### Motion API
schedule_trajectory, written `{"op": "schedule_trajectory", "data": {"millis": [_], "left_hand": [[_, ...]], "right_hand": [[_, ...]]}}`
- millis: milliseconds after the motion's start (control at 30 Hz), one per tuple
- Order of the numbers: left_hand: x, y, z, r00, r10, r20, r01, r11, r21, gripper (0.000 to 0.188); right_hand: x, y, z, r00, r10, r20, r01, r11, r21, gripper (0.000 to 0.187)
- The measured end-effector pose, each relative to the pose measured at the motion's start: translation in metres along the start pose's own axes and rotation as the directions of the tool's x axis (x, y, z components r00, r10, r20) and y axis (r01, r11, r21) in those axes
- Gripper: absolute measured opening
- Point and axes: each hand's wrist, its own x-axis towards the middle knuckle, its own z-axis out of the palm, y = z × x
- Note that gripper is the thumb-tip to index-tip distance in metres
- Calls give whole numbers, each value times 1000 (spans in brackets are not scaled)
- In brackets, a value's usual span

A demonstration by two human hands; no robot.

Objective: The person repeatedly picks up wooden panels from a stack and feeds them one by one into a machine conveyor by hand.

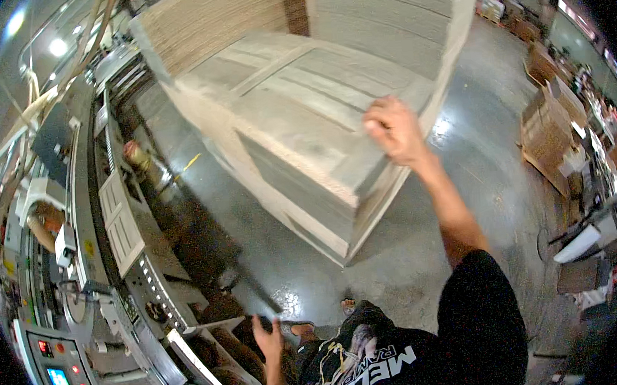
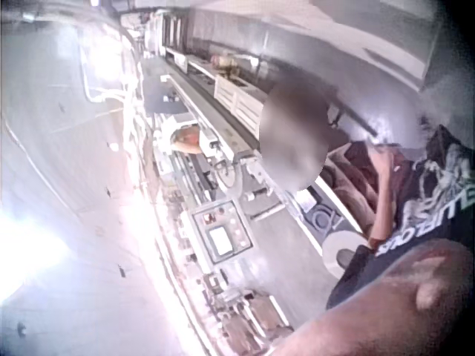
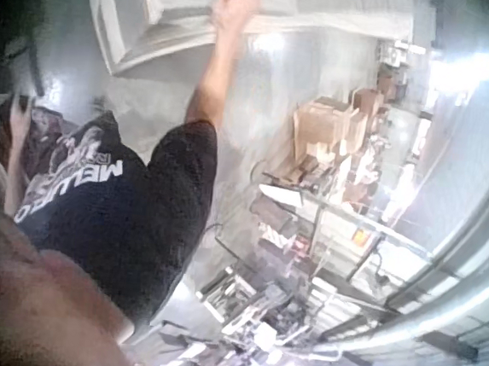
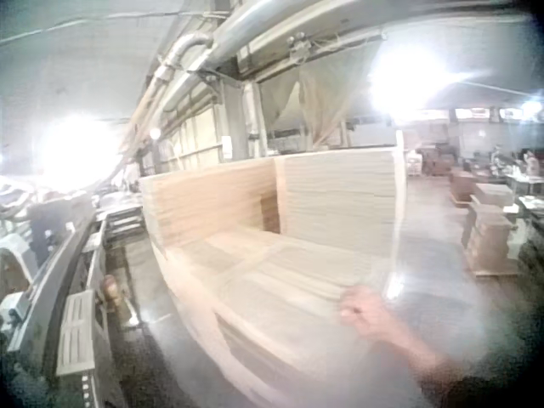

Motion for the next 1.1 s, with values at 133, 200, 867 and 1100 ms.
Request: {"op": "schedule_trajectory", "data": {"millis": [133, 200, 867, 1100], "left_hand": [[3, 63, 34, 942, 209, 261, -25, 823, -567, 77], [4, 118, 32, 892, 355, 281, -55, 701, -711, 86], [27, 236, -86, 995, 94, 32, 12, 209, -978, 35], [3, 161, -249, 956, -277, -92, -39, 193, -980, 45]], "right_hand": [[-4, -36, 18, 1000, -13, 2, 13, 997, -80, 63], [-16, -78, 24, 998, 61, 34, -57, 995, -87, 61], [-247, -236, 113, 625, 366, 690, -779, 226, 585, 28], [-123, -229, 124, 634, 465, 618, -427, -456, 781, 99]]}}
